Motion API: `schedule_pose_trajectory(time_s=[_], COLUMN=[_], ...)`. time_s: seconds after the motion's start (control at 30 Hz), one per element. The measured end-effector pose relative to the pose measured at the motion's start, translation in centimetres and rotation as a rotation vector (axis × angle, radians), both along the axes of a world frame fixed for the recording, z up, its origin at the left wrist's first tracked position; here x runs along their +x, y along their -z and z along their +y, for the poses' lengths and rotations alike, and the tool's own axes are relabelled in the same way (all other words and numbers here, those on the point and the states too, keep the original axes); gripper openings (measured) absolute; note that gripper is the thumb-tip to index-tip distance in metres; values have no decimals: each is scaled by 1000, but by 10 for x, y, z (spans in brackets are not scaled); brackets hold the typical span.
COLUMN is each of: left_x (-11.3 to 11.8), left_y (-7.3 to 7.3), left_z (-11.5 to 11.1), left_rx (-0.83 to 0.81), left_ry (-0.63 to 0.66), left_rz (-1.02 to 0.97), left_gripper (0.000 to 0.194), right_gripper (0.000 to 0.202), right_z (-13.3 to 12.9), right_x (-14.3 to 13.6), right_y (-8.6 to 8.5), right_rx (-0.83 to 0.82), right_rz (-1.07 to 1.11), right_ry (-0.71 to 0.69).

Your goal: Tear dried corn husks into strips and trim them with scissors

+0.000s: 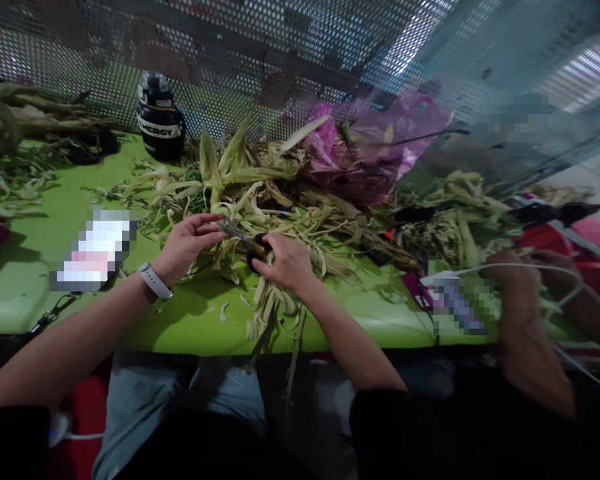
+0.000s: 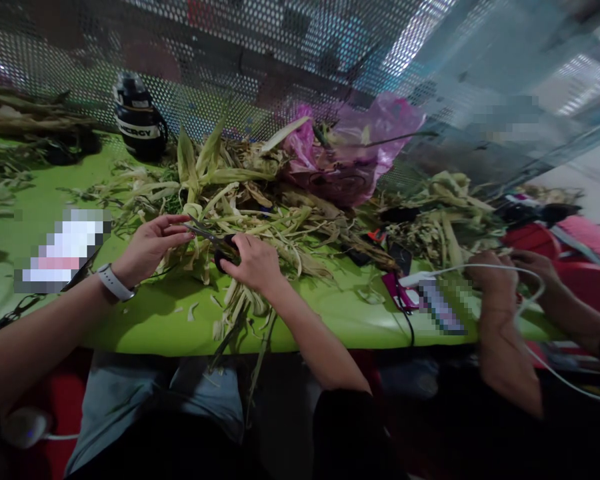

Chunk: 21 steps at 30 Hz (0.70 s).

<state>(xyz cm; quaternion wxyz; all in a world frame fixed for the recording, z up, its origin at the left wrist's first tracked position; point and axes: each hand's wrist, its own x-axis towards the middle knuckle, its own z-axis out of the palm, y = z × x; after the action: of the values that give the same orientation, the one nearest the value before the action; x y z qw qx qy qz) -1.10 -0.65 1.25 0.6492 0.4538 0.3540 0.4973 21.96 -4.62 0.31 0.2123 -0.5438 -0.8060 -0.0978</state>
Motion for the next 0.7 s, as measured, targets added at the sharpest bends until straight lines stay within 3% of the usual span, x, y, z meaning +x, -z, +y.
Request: schedule_pose_trajectory(time_s=[0.27, 0.47, 0.53, 0.7], left_x=[2, 0, 0, -2], left_y=[0, 0, 0, 2], left_z=[-2, 0, 1, 2], left_rx=[-3, -78, -100, -44], left_ry=[23, 94, 125, 85], left_rz=[21, 41, 18, 44], left_gripper=[45, 43, 45, 53], right_gripper=[27, 28, 32, 42], right_z=[3, 1, -2, -10], right_x=[5, 3, 4, 12], right_y=[4, -1, -7, -23], right_rx=[-82, -246, -388, -1016], right_rz=[32, 309, 475, 830], right_ry=[9, 40, -10, -180])
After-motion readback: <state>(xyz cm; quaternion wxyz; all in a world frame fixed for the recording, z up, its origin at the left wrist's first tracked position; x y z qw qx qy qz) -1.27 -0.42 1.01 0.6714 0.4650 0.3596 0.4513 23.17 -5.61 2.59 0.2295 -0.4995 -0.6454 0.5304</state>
